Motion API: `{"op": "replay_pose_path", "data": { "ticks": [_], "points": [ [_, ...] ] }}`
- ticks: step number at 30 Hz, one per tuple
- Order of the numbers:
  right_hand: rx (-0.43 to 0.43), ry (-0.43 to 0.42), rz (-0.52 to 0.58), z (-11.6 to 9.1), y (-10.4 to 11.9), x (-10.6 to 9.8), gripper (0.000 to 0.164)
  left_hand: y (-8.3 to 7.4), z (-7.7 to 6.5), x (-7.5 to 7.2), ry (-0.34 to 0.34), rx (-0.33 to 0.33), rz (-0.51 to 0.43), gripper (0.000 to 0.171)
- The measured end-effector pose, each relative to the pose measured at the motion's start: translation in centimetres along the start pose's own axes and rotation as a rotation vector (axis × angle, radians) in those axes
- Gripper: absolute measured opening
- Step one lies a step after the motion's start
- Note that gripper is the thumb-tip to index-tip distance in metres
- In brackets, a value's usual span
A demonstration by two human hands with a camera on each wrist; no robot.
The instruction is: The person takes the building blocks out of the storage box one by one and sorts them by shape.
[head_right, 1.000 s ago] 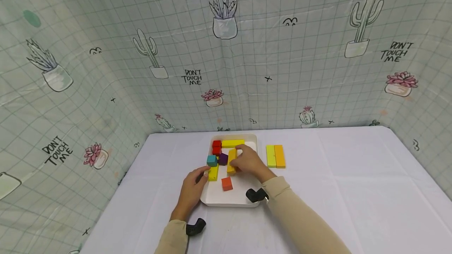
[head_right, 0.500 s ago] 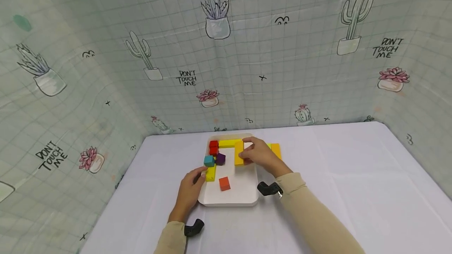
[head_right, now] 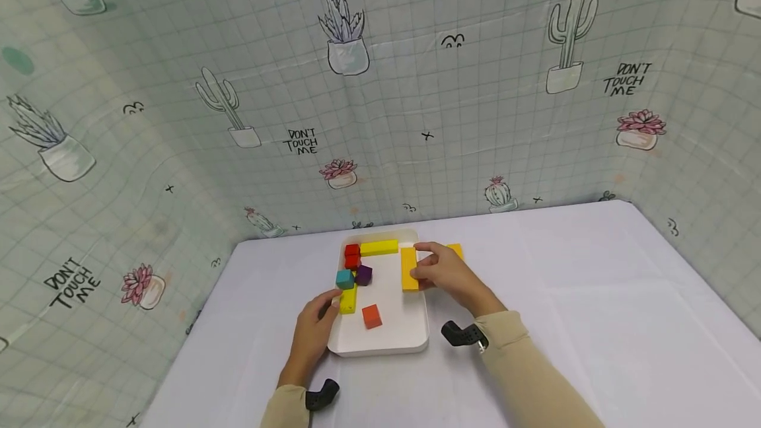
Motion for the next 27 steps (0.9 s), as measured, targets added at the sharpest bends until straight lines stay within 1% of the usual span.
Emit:
{"op": "replay_pose_path", "data": {
  "ticks": [7, 12, 17, 24, 27],
  "points": [
    [-0.032, -0.029, 0.030, -0.7, -0.6, -1.0, 0.068, 0.3, -0.1, 0.2, 0.006, -0.002, -0.015, 0.030],
    [-0.090, -0.079, 0.057, -1.4, -0.8, -2.0, 0.067, 0.4, -0.1, 0.3, 0.008, -0.016, -0.013, 0.030],
    [-0.145, -0.108, 0.096, -1.9, -0.7, -2.6, 0.066, 0.2, 0.0, 0.1, 0.010, -0.005, -0.003, 0.030],
    [-0.172, -0.102, 0.117, -2.3, -0.8, -3.4, 0.067, 0.3, 0.0, 0.1, 0.015, -0.002, 0.007, 0.030],
    [-0.175, -0.104, 0.128, -2.4, -0.8, -3.7, 0.068, 0.2, 0.2, -0.1, 0.010, 0.013, 0.008, 0.030]
  ]
}}
Point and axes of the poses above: each hand's wrist, its own z-axis towards the middle knuckle, its own x-axis out of the palm, y = z × x, the point moved 9 cm from there along z, towards the middle knuckle, and after that the axes turned 7 degrees about -y, right-handed, at the moved point
